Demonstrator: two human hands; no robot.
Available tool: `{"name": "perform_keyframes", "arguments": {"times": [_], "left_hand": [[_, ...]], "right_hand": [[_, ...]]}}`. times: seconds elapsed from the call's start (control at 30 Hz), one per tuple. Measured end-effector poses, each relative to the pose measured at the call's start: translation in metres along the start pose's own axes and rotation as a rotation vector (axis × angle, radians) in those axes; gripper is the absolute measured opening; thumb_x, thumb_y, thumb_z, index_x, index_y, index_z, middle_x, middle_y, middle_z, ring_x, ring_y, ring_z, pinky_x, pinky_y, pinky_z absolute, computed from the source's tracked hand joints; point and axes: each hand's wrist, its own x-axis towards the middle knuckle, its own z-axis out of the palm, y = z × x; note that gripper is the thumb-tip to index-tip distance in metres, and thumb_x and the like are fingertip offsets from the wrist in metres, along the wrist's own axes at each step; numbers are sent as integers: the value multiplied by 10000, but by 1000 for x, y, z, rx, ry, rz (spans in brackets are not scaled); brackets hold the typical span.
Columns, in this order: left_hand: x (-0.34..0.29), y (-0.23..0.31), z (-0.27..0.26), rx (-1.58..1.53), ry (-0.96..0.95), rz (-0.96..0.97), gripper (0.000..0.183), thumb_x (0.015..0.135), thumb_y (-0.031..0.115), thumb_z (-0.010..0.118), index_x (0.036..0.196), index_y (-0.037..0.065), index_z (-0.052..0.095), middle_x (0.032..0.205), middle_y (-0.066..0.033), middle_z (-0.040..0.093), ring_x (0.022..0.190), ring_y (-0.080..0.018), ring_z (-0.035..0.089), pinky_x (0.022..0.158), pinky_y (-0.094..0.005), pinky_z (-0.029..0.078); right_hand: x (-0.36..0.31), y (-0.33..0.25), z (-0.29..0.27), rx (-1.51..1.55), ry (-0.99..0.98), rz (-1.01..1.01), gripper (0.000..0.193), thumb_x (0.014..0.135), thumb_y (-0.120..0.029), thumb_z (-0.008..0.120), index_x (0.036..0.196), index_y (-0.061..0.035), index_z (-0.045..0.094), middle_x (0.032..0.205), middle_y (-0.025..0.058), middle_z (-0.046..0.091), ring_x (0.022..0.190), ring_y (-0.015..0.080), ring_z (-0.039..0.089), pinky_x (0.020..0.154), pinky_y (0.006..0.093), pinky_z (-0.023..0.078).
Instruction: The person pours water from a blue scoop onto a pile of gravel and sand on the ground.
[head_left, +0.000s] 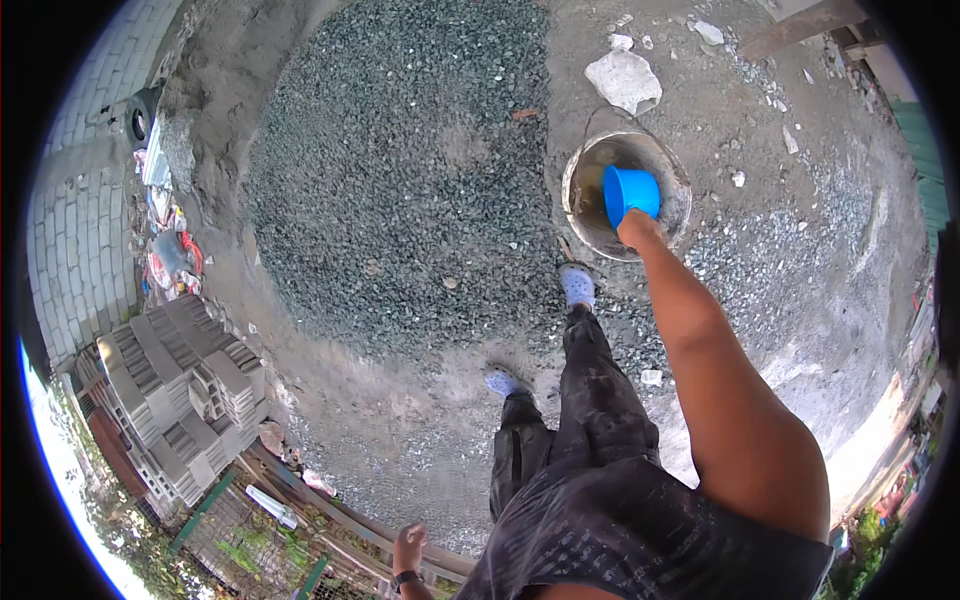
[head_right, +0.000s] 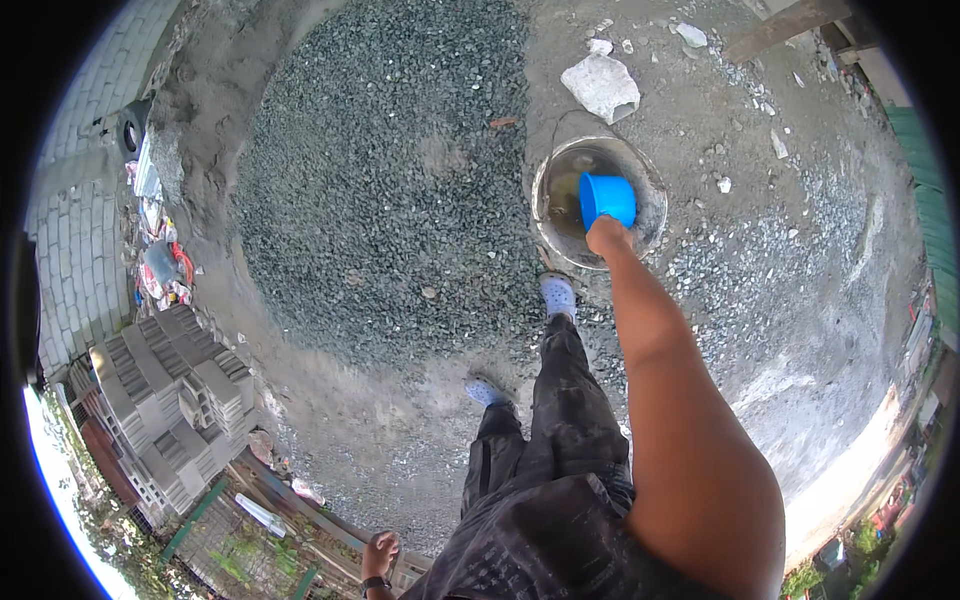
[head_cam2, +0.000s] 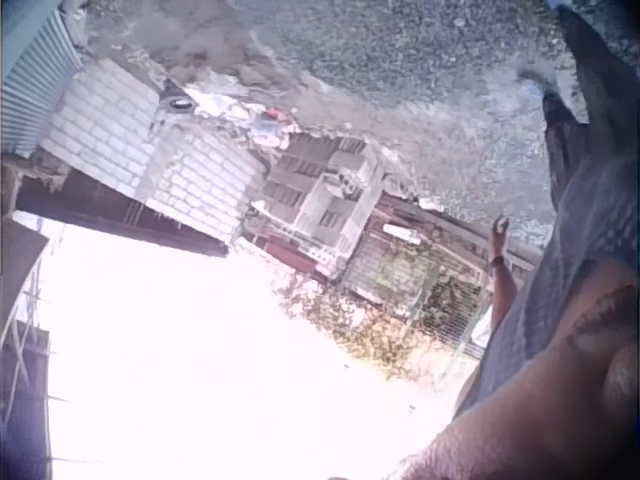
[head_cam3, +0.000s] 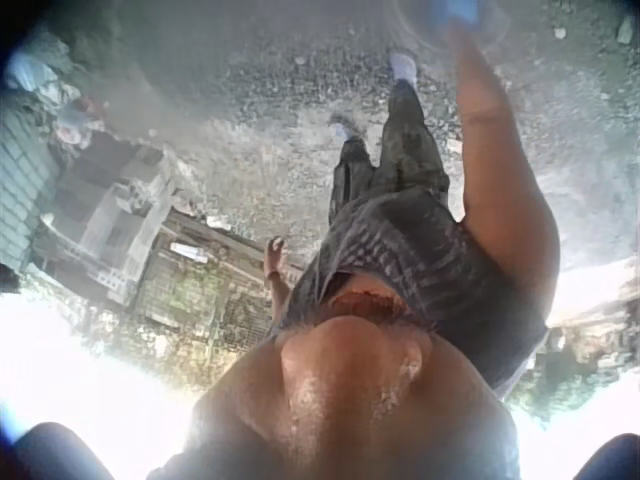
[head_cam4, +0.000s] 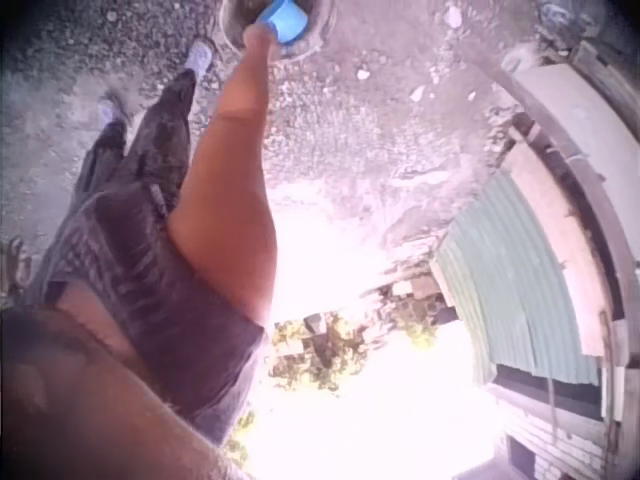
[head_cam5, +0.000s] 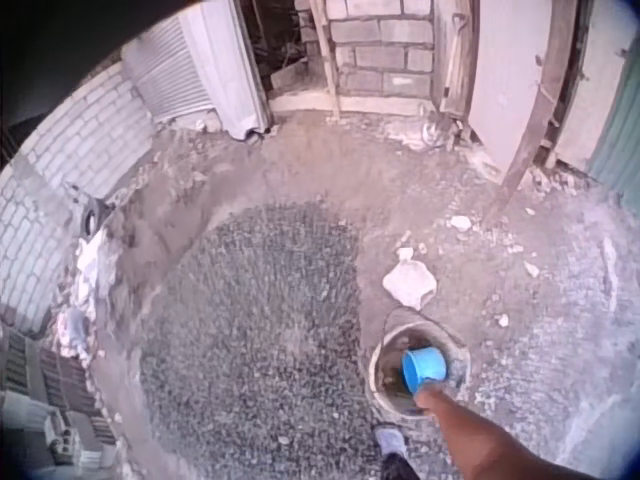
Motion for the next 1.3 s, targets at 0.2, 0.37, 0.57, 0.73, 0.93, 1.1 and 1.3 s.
{"name": "perform_keyframes", "arguments": {"times": [0.2, 0.37, 0.57, 0.73, 0.93, 1.1, 1.3], "left_hand": [[-47, 206, 38, -157, 120, 101, 403, 940, 177, 624, 1297, 6, 547, 1134, -143, 672, 1005, -207, 660, 877, -336, 518], [-64, 324, 65, 142, 51, 285, 383, 943, 179, 632, 1296, 47, 559, 1132, -141, 677, 1069, -253, 654, 917, -363, 511], [-73, 260, 55, 43, 134, 242, 381, 936, 219, 655, 1275, 63, 578, 1116, -127, 687, 1054, -245, 663, 903, -358, 518], [-62, 201, 41, -26, 167, 207, 413, 929, 306, 665, 1271, 89, 581, 1086, -147, 698, 1027, -266, 680, 874, -368, 539], [-73, 112, 59, -203, 151, 248, 433, 930, 345, 656, 1262, 76, 587, 1081, -160, 702, 1044, -287, 676, 892, -382, 528], [-52, -7, 96, -475, 133, 276, 473, 920, 375, 663, 1280, 78, 586, 1091, -159, 700, 1032, -279, 678, 886, -375, 520], [20, -217, 160, -656, 131, 220, 387, 926, 335, 651, 1221, 85, 639, 1060, -110, 702, 990, -232, 674, 836, -351, 524]], "right_hand": [[106, -1, 50, 44, 21, -3, 379, 900, -173, 542, 1230, 1, 606, 1287, 205, 605, 1196, 355, 588, 989, 435, 489], [161, -3, 82, 161, 167, 21, 400, 906, -311, 525, 1119, 7, 642, 1067, 244, 678, 1029, 379, 658, 869, 457, 543], [99, 31, 58, 733, -28, 113, 486, 927, -548, 458, 910, -96, 637, 587, 79, 573, 388, 176, 484, 357, 330, 369], [29, 106, 25, 969, 30, 9, 416, 941, -480, 468, 859, -95, 601, 540, 62, 514, 376, 165, 455, 332, 300, 332], [-99, 111, 2, 967, 186, -41, 412, 951, -476, 423, 861, -111, 590, 537, 51, 493, 370, 143, 424, 314, 281, 311], [-216, 92, 9, 949, 203, -206, 431, 958, -467, 422, 818, -78, 544, 543, 53, 467, 377, 143, 410, 322, 281, 308], [-386, 18, 86, 1022, 235, -366, 503, 950, -591, 468, 841, -102, 514, 581, 17, 438, 436, 119, 412, 384, 260, 334]]}}
